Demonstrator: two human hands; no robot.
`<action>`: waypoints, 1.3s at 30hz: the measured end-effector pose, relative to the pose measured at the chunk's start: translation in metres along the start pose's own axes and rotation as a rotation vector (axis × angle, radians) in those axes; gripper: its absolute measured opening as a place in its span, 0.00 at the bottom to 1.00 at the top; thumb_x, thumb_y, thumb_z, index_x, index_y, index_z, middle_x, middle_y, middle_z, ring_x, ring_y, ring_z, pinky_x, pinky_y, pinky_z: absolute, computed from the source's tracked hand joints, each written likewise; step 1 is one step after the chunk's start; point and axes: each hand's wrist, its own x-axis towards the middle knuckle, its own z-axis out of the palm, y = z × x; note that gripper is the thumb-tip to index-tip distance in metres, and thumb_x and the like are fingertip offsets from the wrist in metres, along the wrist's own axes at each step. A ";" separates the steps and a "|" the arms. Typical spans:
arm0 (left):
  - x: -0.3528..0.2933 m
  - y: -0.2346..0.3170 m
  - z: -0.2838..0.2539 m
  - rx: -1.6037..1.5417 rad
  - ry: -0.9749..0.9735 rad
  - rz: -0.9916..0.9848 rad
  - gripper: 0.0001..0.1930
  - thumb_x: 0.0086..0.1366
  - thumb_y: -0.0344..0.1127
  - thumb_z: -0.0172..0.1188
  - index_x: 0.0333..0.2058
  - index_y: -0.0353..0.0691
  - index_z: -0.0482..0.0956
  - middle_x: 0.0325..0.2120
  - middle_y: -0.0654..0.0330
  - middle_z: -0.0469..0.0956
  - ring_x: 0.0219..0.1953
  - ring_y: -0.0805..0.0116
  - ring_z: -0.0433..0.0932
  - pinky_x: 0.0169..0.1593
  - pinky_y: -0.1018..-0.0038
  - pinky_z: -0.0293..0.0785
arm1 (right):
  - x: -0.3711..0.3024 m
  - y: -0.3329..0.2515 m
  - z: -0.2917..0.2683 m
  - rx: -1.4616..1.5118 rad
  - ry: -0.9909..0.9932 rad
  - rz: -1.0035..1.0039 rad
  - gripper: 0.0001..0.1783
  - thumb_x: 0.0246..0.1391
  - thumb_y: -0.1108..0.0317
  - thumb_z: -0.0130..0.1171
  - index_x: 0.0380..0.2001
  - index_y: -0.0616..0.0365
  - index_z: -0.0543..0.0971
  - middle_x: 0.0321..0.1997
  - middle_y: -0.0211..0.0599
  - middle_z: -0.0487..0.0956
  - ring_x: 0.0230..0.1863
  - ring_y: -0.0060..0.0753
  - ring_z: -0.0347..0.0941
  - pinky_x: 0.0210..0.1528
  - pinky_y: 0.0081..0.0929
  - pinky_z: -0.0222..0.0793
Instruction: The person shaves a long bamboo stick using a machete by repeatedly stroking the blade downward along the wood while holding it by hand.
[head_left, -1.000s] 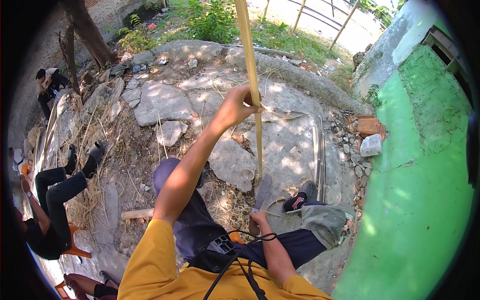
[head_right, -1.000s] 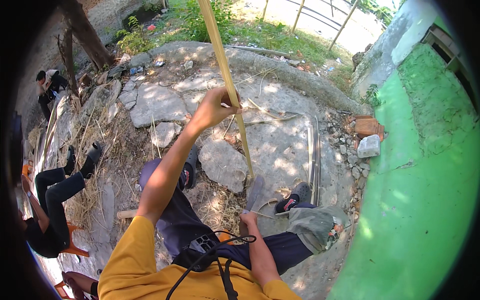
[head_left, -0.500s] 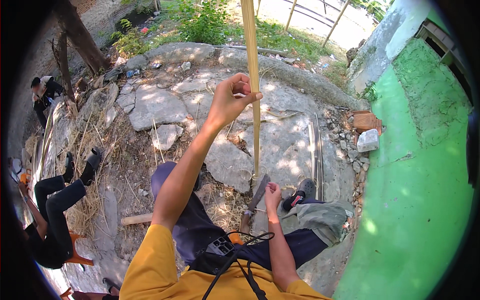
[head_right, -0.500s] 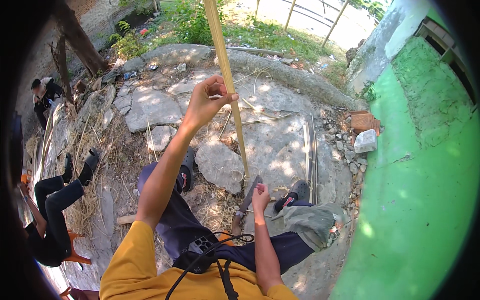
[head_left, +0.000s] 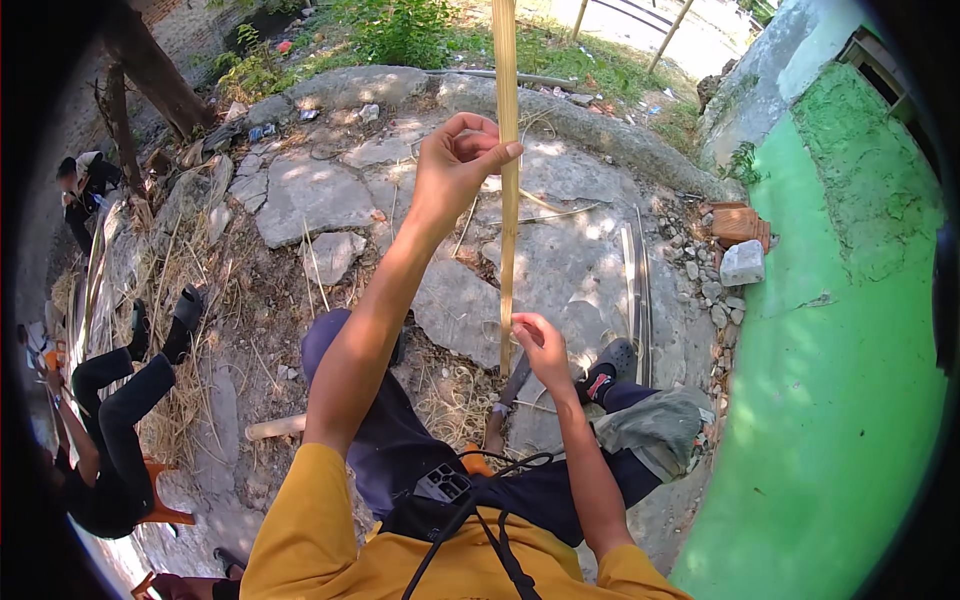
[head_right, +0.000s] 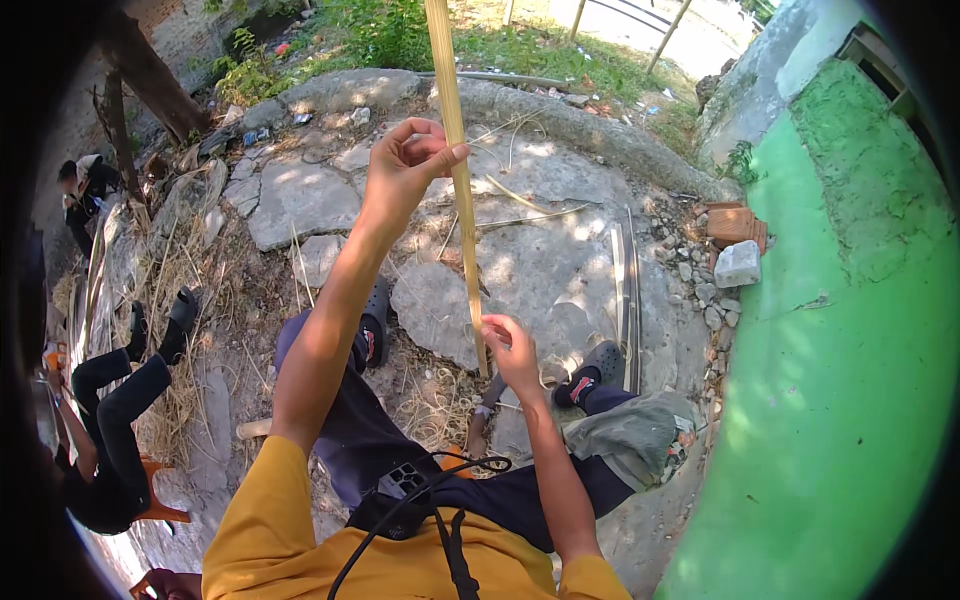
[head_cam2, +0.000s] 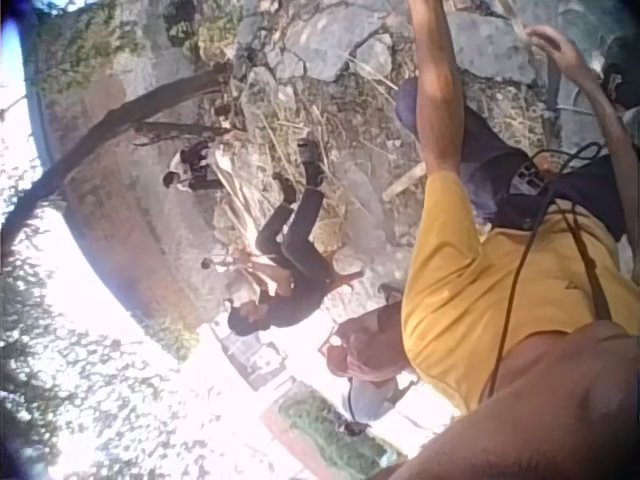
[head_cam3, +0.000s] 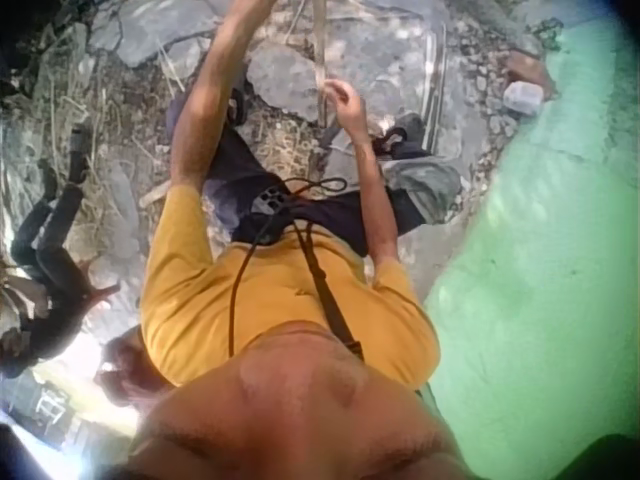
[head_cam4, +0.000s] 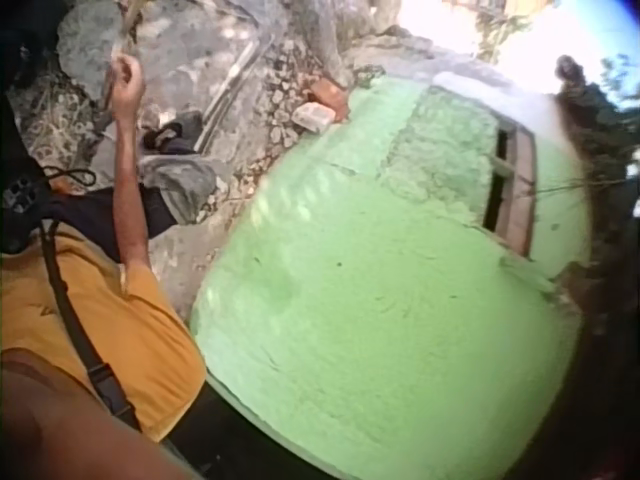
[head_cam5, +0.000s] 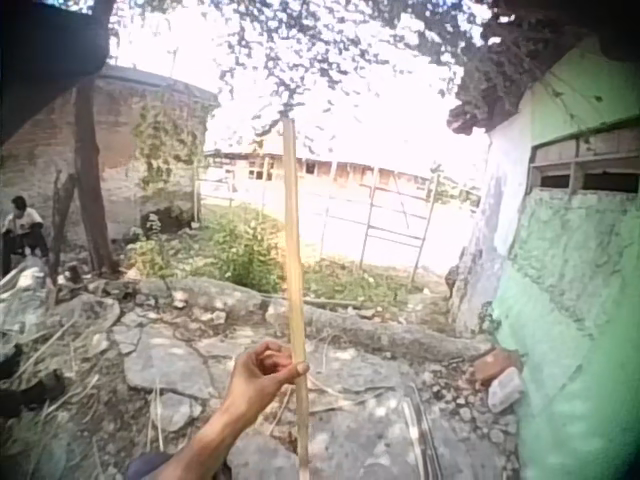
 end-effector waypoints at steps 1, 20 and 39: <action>0.001 -0.001 -0.003 -0.013 0.007 -0.004 0.13 0.59 0.28 0.71 0.39 0.37 0.75 0.28 0.62 0.84 0.31 0.78 0.81 0.38 0.78 0.79 | -0.002 -0.003 0.005 -0.093 0.058 -0.032 0.24 0.59 0.63 0.65 0.56 0.59 0.74 0.48 0.42 0.82 0.51 0.36 0.78 0.55 0.35 0.72; -0.028 -0.068 -0.004 0.538 -0.567 -0.410 0.30 0.53 0.54 0.75 0.36 0.27 0.80 0.22 0.60 0.81 0.24 0.73 0.79 0.30 0.74 0.81 | -0.015 -0.024 0.012 0.291 0.073 0.085 0.15 0.68 0.63 0.53 0.50 0.62 0.79 0.26 0.23 0.73 0.28 0.16 0.70 0.32 0.18 0.67; -0.047 -0.072 0.033 0.613 -0.537 -0.399 0.18 0.54 0.25 0.62 0.46 0.29 0.74 0.23 0.53 0.84 0.25 0.69 0.84 0.32 0.74 0.79 | -0.010 -0.017 0.008 0.339 0.224 0.029 0.18 0.70 0.63 0.51 0.55 0.62 0.77 0.28 0.21 0.72 0.26 0.11 0.63 0.27 0.14 0.59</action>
